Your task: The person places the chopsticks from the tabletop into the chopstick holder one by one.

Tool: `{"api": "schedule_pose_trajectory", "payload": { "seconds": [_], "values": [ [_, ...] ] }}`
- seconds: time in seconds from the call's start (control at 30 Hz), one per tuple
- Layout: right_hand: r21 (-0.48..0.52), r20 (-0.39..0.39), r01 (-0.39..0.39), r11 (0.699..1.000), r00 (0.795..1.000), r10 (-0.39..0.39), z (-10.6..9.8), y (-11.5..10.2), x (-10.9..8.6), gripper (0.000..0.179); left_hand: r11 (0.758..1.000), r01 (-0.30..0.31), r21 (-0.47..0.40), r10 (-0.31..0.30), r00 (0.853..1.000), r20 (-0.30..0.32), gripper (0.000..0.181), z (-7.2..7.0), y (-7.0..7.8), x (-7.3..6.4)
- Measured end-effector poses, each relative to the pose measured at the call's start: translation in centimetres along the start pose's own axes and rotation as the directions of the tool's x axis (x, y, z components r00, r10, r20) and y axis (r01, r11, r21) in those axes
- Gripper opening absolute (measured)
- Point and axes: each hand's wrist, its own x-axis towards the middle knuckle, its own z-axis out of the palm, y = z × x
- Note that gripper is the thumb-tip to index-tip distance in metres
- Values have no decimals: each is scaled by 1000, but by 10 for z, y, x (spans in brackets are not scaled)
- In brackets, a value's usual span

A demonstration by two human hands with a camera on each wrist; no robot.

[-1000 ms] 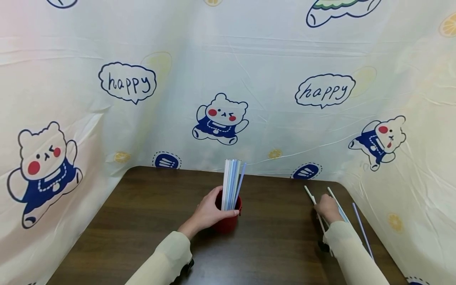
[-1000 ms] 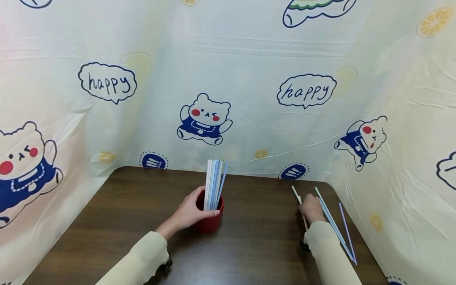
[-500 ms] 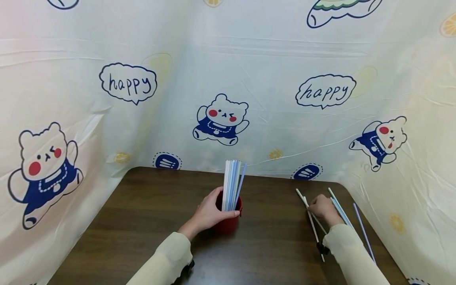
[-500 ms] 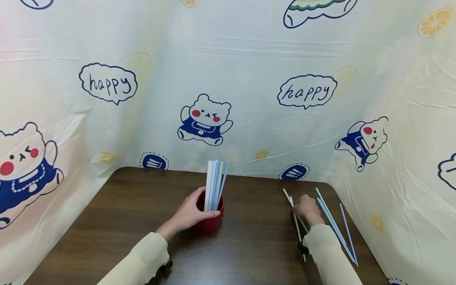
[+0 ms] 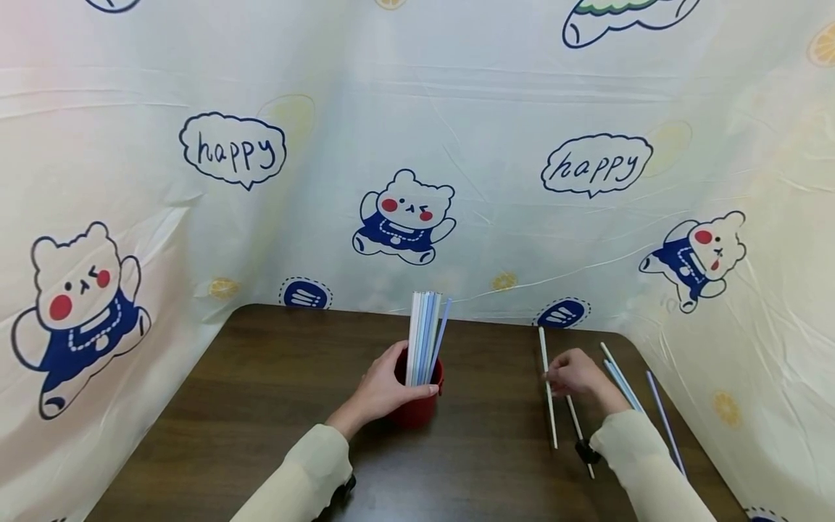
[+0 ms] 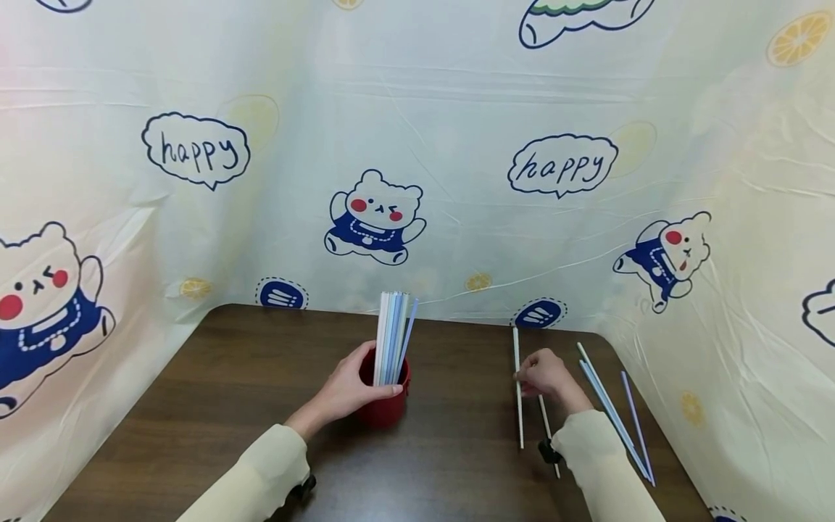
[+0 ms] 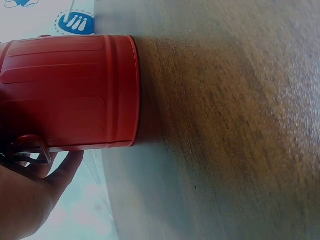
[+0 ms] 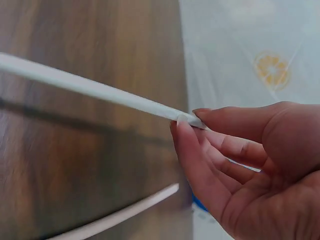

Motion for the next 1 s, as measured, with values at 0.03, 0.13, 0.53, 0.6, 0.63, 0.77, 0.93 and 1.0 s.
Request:
{"api": "schedule_pose_trajectory", "payload": {
  "seconds": [0.03,0.13,0.53,0.6,0.63,0.77,0.93,1.0],
  "values": [
    [5,12,20,1000,1000,-20,1,-4,0,13,1000,2,-3,-2,1000,1,87,0,0,0],
    [28,7,65,997,998,-65,4,-20,-1,12,1000,4,-6,-4,1000,2,87,-1,1,0],
    [153,-163,251,956,960,-226,18,-74,-5,21,1000,-3,-5,3,1000,-1,85,-1,1,0],
    [145,-187,288,947,947,-260,19,-81,-6,21,1000,-1,-6,1,1000,-3,86,-1,1,0],
    [144,-198,304,942,941,-273,20,-84,-6,21,1000,-2,-9,2,1000,-3,86,-1,1,0],
    [168,-239,331,929,927,-287,23,-93,-6,21,1000,-1,-10,1,1000,-2,88,-1,2,1],
    [233,-271,341,911,922,-276,28,-100,-4,21,1000,4,-10,-4,1000,4,89,-1,2,0],
    [251,-281,351,902,918,-279,30,-102,-2,20,1000,4,-10,-4,1000,4,91,-1,2,0]
  ]
}}
